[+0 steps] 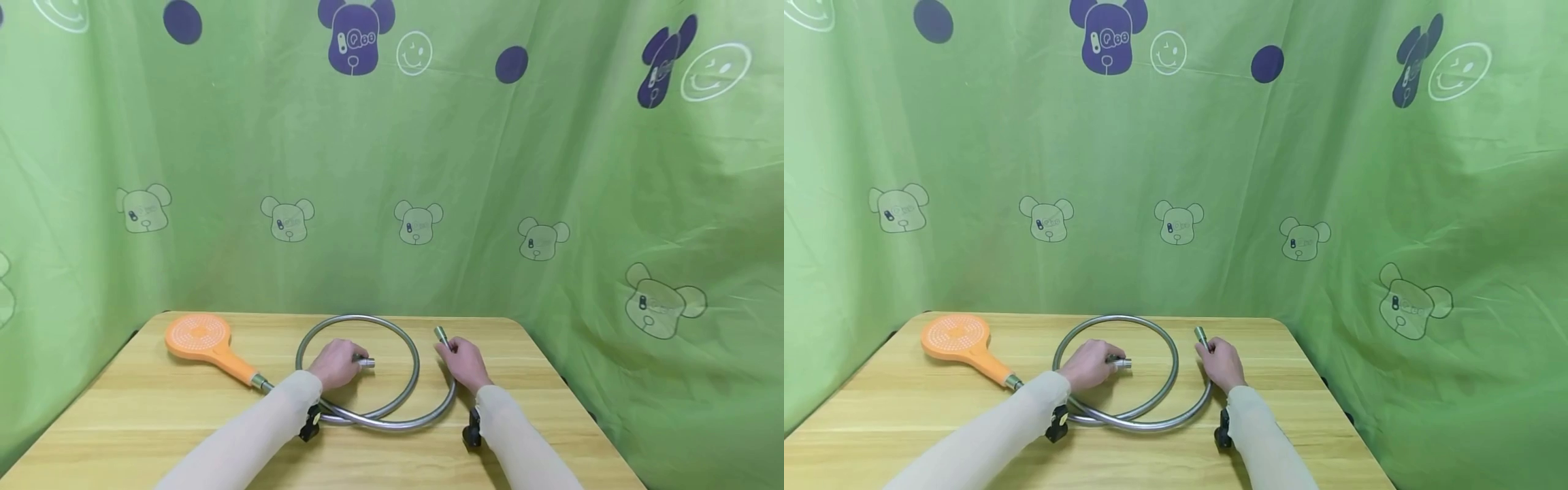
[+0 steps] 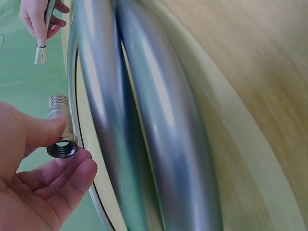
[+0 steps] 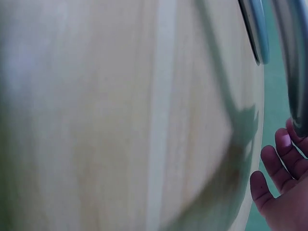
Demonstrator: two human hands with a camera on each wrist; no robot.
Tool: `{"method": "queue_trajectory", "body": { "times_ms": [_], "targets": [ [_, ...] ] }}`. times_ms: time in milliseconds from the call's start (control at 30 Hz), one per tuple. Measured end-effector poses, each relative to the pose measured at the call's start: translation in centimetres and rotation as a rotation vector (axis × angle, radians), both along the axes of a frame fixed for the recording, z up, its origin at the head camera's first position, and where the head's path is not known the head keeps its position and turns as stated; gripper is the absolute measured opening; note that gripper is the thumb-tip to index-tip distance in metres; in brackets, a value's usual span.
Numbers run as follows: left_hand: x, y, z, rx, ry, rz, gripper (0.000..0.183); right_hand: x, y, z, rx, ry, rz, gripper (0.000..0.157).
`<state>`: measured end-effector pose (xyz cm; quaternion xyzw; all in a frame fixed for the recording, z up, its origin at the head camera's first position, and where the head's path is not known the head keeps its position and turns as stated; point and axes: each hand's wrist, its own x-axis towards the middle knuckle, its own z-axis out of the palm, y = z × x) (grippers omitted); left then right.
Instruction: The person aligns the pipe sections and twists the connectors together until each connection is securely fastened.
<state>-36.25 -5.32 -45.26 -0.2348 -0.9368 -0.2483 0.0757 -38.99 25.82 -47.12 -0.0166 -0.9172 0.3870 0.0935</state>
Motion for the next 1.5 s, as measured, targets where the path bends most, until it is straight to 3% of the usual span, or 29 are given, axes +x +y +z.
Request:
{"method": "queue_trajectory", "body": {
  "times_ms": [200,567,1033,1500],
  "targets": [
    [0.2,-0.4,0.2,0.02,0.025,-0.009,0.028,-0.3,-0.2,0.0,0.003,-0.008,-0.005,0.028],
    [0.3,-0.9,0.1,0.04,0.027,0.001,0.028,-0.3,-0.3,0.3,-0.119,-0.033,-0.001,0.024],
    [0.6,-1.9,0.5,0.055,0.048,0.007,0.026,-0.4,-0.5,1.0,-0.161,-0.066,0.004,0.033],
    [0.9,-2.7,0.7,0.061,0.021,0.033,0.028,-0.6,0.2,1.8,-0.193,-0.119,0.005,0.039]
  ]
}}
